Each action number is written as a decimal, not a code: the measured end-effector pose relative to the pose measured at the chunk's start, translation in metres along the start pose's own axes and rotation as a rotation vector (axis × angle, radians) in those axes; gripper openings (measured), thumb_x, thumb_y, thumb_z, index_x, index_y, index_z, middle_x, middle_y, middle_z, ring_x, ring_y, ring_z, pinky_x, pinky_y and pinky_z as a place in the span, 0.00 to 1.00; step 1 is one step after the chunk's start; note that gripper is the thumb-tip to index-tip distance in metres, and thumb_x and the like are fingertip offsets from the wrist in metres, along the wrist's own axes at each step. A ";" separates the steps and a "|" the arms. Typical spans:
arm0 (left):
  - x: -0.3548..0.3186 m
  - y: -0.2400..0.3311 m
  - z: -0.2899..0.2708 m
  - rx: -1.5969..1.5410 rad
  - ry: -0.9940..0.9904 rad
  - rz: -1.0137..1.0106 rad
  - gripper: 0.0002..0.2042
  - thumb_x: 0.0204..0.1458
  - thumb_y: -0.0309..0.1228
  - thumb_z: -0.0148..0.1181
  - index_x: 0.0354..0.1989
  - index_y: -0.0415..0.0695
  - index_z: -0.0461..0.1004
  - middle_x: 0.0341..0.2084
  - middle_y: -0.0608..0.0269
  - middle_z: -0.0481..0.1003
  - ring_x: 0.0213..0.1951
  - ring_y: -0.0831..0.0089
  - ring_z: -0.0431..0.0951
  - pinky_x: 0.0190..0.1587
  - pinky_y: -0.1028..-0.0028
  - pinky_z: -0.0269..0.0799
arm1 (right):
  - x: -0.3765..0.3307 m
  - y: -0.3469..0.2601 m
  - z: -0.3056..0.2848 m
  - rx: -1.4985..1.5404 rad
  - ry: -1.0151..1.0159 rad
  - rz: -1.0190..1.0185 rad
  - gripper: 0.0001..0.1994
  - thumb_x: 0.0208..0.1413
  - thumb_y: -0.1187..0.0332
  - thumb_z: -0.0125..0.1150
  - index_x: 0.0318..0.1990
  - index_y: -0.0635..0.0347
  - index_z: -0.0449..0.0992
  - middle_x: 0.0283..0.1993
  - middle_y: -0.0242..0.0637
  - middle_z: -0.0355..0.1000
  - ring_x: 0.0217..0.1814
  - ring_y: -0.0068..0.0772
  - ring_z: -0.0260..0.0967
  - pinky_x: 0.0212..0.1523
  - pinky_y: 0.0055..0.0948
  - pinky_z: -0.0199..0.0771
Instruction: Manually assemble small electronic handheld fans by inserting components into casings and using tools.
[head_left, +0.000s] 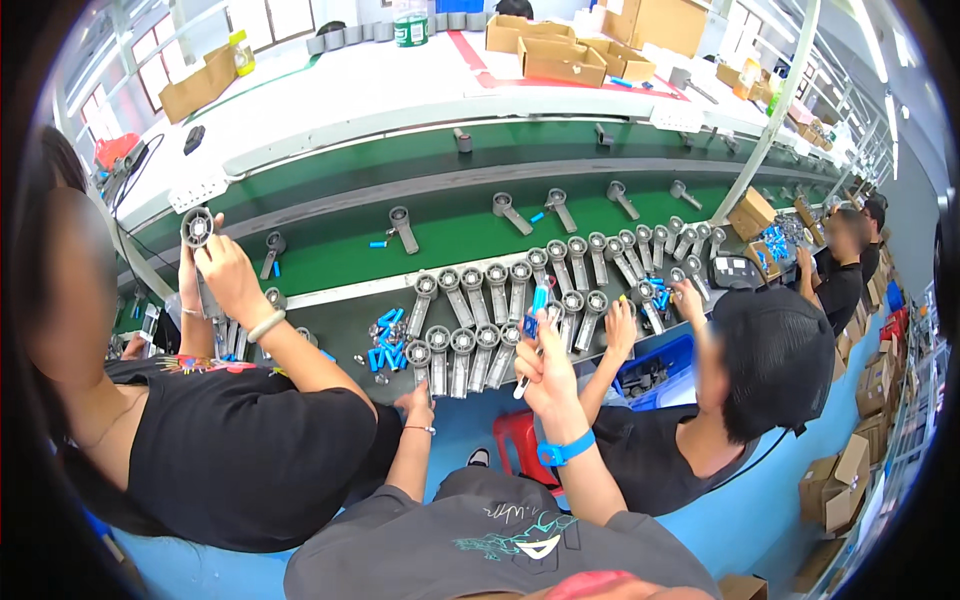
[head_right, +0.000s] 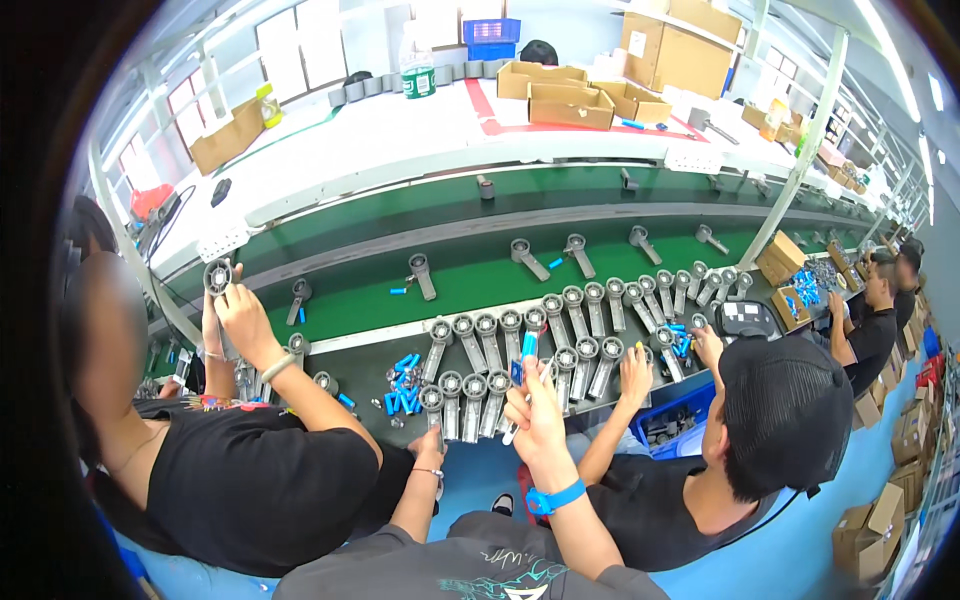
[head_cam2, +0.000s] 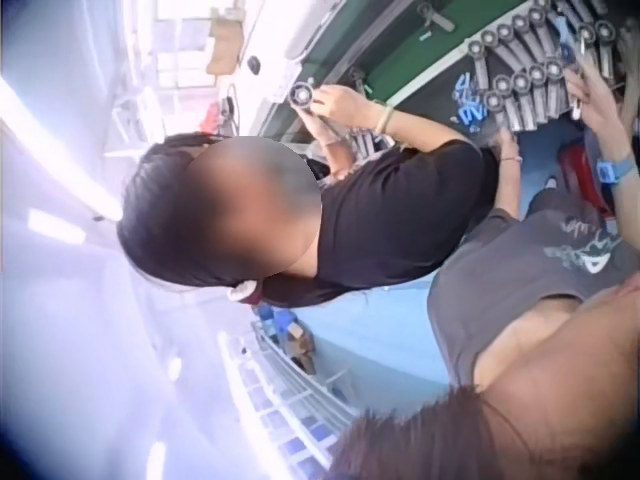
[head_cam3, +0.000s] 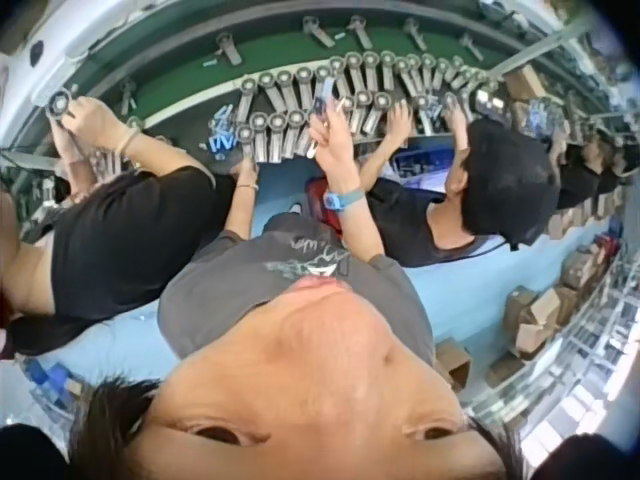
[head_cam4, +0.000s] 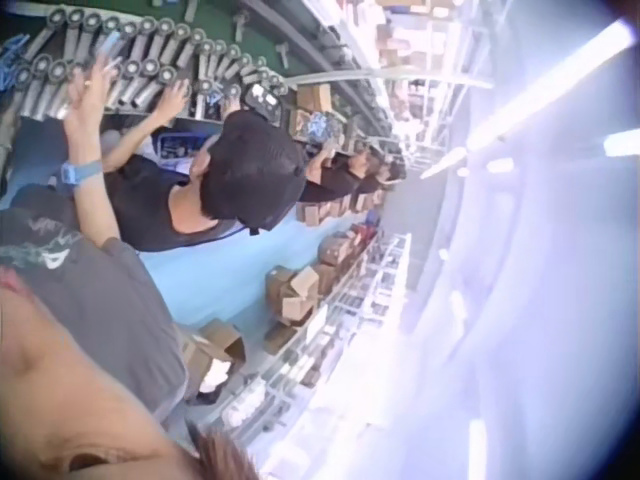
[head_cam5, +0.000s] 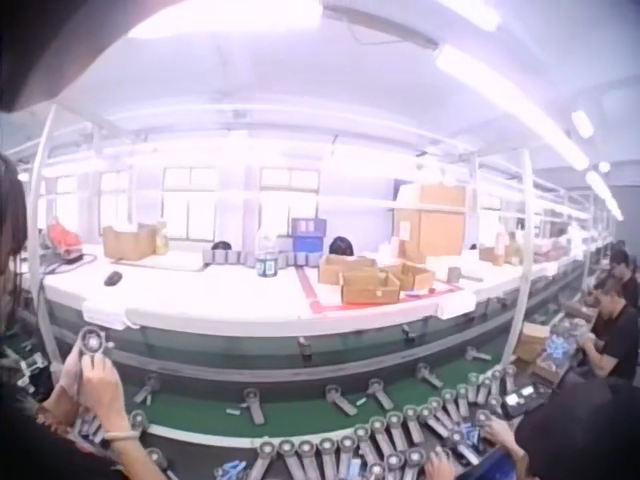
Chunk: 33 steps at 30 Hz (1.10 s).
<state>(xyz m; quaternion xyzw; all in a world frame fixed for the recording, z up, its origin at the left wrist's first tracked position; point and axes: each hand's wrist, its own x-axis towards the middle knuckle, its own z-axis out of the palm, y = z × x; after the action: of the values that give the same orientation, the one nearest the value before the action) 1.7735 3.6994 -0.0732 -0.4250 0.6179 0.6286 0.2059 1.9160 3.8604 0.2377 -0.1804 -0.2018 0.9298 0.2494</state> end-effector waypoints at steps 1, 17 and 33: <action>0.011 -0.004 0.001 -0.014 -0.002 0.009 0.42 0.41 0.32 0.72 0.60 0.49 0.44 0.50 0.56 0.66 0.48 0.57 0.69 0.33 0.55 0.71 | -0.002 0.001 0.006 0.023 0.073 0.041 0.04 0.63 0.63 0.55 0.39 0.47 0.67 0.23 0.20 0.60 0.12 0.11 0.42 0.12 0.16 0.37; -0.245 0.075 -0.001 0.309 -1.279 0.365 0.14 0.60 0.29 0.53 0.52 0.38 0.68 0.40 0.61 0.76 0.40 0.74 0.77 0.39 0.77 0.73 | -0.019 0.029 -0.047 -0.666 0.317 -0.410 0.13 0.55 0.71 0.65 0.45 0.65 0.71 0.34 0.33 0.74 0.30 0.17 0.68 0.32 0.19 0.69; -0.342 0.299 0.224 0.247 -1.038 1.711 0.10 0.45 0.19 0.62 0.38 0.39 0.78 0.33 0.55 0.78 0.36 0.62 0.78 0.42 0.70 0.73 | 0.080 -0.059 -0.063 -0.818 0.756 -0.627 0.09 0.58 0.72 0.58 0.43 0.64 0.70 0.35 0.32 0.74 0.28 0.16 0.65 0.26 0.15 0.60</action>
<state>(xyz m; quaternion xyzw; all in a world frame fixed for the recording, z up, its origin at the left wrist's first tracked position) 1.6660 3.9589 0.3481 0.5119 0.6100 0.6042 -0.0280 1.9022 3.9684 0.1924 -0.5091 -0.4818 0.5326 0.4744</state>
